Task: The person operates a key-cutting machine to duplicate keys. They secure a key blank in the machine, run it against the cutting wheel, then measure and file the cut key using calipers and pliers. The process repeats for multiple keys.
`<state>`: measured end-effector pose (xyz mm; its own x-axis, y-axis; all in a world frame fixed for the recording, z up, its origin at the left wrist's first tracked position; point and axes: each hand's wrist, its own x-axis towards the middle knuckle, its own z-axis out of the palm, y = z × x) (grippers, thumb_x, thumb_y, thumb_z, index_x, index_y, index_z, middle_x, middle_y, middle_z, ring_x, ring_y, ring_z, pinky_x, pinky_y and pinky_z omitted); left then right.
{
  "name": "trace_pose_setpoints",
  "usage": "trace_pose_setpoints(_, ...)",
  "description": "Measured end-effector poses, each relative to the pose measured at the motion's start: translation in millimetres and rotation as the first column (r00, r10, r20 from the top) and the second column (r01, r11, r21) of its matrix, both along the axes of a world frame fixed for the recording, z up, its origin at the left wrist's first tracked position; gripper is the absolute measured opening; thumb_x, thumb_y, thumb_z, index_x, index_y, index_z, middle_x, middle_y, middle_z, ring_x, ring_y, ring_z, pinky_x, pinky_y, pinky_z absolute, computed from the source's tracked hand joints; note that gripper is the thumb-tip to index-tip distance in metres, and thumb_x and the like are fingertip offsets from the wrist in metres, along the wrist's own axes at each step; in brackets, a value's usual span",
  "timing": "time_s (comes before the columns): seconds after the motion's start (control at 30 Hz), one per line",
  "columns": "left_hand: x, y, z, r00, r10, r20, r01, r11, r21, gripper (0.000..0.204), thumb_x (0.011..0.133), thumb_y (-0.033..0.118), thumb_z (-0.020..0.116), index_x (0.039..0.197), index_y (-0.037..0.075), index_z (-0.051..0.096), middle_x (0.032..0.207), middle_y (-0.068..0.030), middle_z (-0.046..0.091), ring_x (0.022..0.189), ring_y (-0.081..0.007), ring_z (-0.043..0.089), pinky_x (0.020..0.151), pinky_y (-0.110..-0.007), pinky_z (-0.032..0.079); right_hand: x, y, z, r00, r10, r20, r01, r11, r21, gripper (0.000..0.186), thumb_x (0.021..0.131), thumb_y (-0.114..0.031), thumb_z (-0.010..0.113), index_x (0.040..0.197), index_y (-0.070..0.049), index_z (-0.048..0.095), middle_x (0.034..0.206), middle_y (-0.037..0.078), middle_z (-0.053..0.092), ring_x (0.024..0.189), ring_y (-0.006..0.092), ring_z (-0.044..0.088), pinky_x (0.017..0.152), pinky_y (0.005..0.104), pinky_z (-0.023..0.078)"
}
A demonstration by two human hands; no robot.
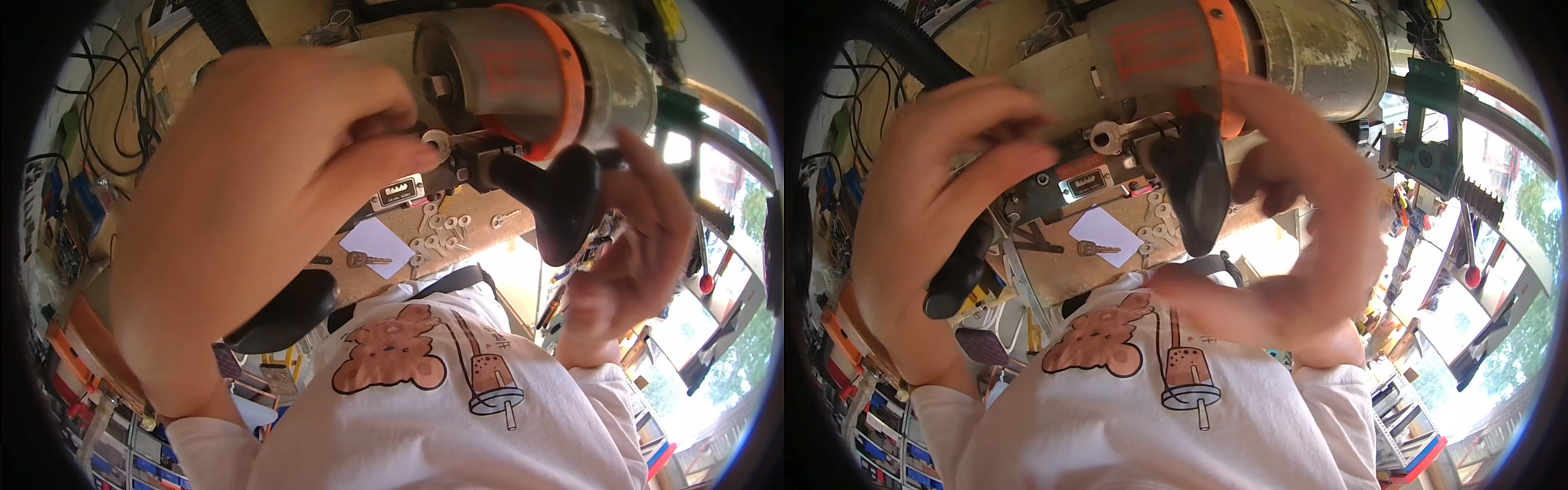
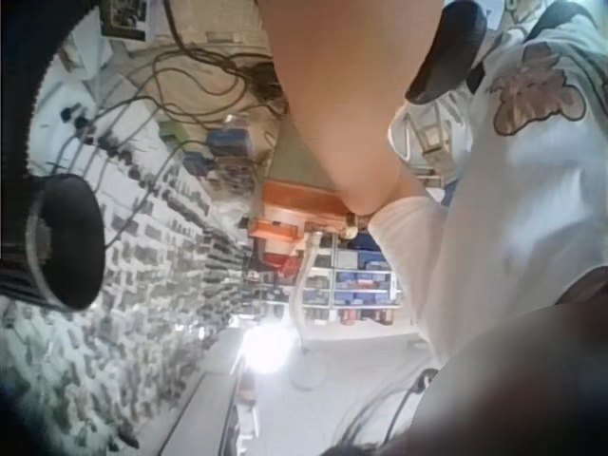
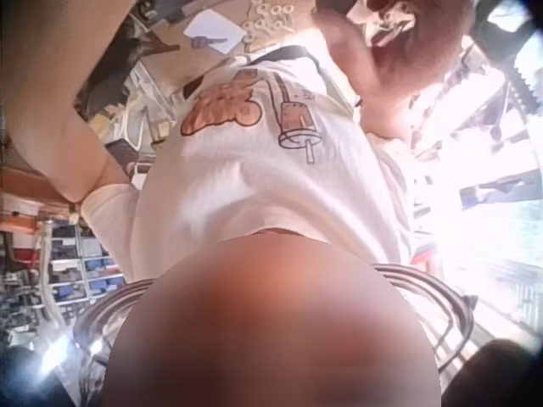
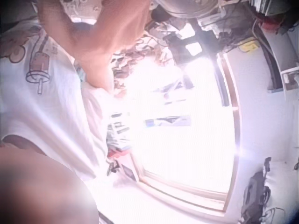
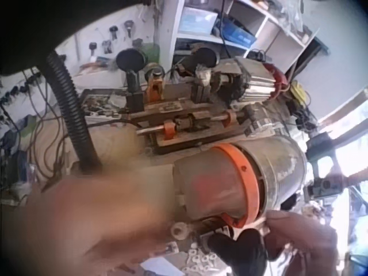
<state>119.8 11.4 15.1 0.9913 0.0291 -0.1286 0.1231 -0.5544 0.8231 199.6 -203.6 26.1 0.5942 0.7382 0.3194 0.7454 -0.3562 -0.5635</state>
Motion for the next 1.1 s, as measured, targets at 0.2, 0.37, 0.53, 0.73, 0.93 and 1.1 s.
trace_pose_setpoints(0.2, 19, -14, -35, 0.993, -0.069, -0.095, 0.060, 0.994, -0.089, 0.017, 0.078, 0.012, 0.061, 0.080, -0.006, 0.059, 0.058, -0.0064, 0.055, 0.052, -0.0149, 0.054, 0.049, -0.028, 0.040, -12, 18, -2, 0.983, -0.086, -0.160, 0.071, 0.993, -0.098, 0.056, 0.067, -0.016, 0.078, 0.112, 0.004, 0.050, 0.087, 0.004, 0.052, 0.072, 0.0096, 0.051, 0.067, 0.0206, 0.043)
trace_pose_setpoints(0.37, 28, -16, -33, 0.800, -0.171, -0.575, -0.211, 0.817, -0.537, 0.018, 0.084, 0.013, 0.058, 0.076, -0.003, 0.059, 0.057, -0.0038, 0.056, 0.048, -0.0087, 0.055, 0.043, -0.021, 0.042, -8, 13, -10, 0.980, -0.049, -0.194, 0.032, 0.996, -0.088, 0.049, 0.070, -0.022, 0.076, 0.105, 0.003, 0.052, 0.085, 0.008, 0.056, 0.072, 0.0145, 0.055, 0.067, 0.0253, 0.046)
trace_pose_setpoints(0.53, 29, -18, -33, 0.795, -0.152, -0.587, -0.244, 0.807, -0.539, 0.018, 0.084, 0.013, 0.058, 0.077, -0.003, 0.059, 0.058, -0.0045, 0.056, 0.047, -0.0096, 0.055, 0.043, -0.021, 0.044, 19, 9, -3, 0.970, 0.239, -0.041, -0.242, 0.946, -0.217, 0.063, 0.067, -0.045, 0.074, 0.101, 0.003, 0.053, 0.087, 0.013, 0.060, 0.075, 0.0199, 0.059, 0.066, 0.0283, 0.046)
trace_pose_setpoints(0.73, 28, -18, -33, 0.796, -0.124, -0.592, -0.260, 0.814, -0.520, 0.019, 0.085, 0.012, 0.057, 0.075, -0.004, 0.058, 0.058, -0.0046, 0.056, 0.048, -0.0094, 0.055, 0.043, -0.022, 0.044, 28, -6, 0, 0.977, 0.151, -0.148, -0.165, 0.982, -0.088, 0.067, 0.066, -0.050, 0.068, 0.105, 0.003, 0.054, 0.095, 0.016, 0.059, 0.076, 0.0211, 0.058, 0.061, 0.0284, 0.046)
trace_pose_setpoints(0.93, 32, -17, -31, 0.818, -0.176, -0.547, -0.191, 0.814, -0.548, 0.020, 0.085, 0.012, 0.056, 0.073, -0.004, 0.058, 0.058, -0.0049, 0.056, 0.050, -0.0093, 0.055, 0.045, -0.023, 0.045, 52, 22, 31, 0.747, 0.664, 0.038, -0.641, 0.734, -0.226, 0.031, 0.049, -0.007, 0.075, 0.078, -0.009, 0.068, 0.090, 0.012, 0.062, 0.081, 0.0271, 0.057, 0.065, 0.0302, 0.049)
trace_pose_setpoints(1.1, 25, -14, -33, 0.801, -0.119, -0.587, -0.246, 0.828, -0.504, 0.020, 0.085, 0.011, 0.056, 0.074, -0.004, 0.059, 0.058, -0.0050, 0.056, 0.049, -0.0095, 0.054, 0.046, -0.022, 0.044, 40, 36, 29, 0.822, 0.567, 0.050, -0.529, 0.794, -0.299, 0.034, 0.051, -0.012, 0.075, 0.084, -0.009, 0.067, 0.081, 0.006, 0.062, 0.067, 0.0197, 0.051, 0.053, 0.0278, 0.041)
